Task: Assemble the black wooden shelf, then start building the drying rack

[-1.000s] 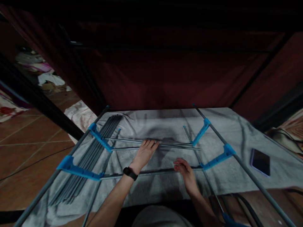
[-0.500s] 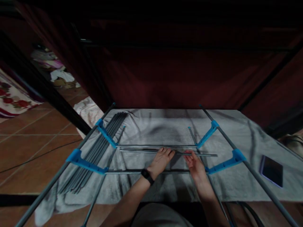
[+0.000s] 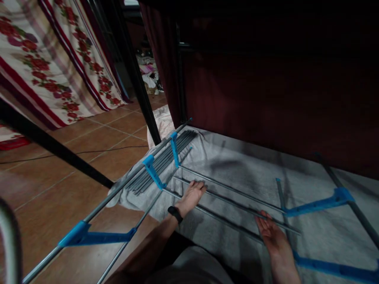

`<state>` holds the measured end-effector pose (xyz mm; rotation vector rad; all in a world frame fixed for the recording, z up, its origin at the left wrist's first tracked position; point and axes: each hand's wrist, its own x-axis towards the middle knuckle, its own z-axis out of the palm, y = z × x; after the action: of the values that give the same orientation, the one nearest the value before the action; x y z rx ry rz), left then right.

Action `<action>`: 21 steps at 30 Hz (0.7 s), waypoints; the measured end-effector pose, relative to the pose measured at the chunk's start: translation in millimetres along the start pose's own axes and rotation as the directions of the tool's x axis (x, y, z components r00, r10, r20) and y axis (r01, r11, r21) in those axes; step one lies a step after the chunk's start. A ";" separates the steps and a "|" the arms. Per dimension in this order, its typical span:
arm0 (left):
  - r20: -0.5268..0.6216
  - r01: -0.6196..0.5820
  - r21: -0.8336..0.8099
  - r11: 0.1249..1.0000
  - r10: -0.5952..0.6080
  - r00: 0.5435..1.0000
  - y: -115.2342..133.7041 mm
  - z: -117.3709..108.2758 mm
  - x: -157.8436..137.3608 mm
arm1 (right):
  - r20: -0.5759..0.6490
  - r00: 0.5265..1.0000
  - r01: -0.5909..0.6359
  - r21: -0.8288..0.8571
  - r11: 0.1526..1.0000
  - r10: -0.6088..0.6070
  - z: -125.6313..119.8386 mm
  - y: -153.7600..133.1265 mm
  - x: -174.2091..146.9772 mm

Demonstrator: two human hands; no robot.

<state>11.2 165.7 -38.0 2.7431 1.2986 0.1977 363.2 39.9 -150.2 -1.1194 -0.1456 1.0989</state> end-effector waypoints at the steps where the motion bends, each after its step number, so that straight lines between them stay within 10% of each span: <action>1: -0.005 -0.003 0.001 1.000 0.003 1.000 -2.9 -2.0 -1.3 | -0.017 1.000 -0.018 -0.008 1.000 0.018 -0.6 0.2 2.8; 21: 0.037 -0.033 -0.063 0.997 0.036 0.999 -29.4 3.7 1.5 | -0.160 0.972 -0.200 -0.172 0.965 0.172 7.1 -15.9 12.6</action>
<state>-9.7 185.4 -45.8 2.7050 1.2156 0.1848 375.3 54.0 -139.5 -1.3994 -0.0293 1.1841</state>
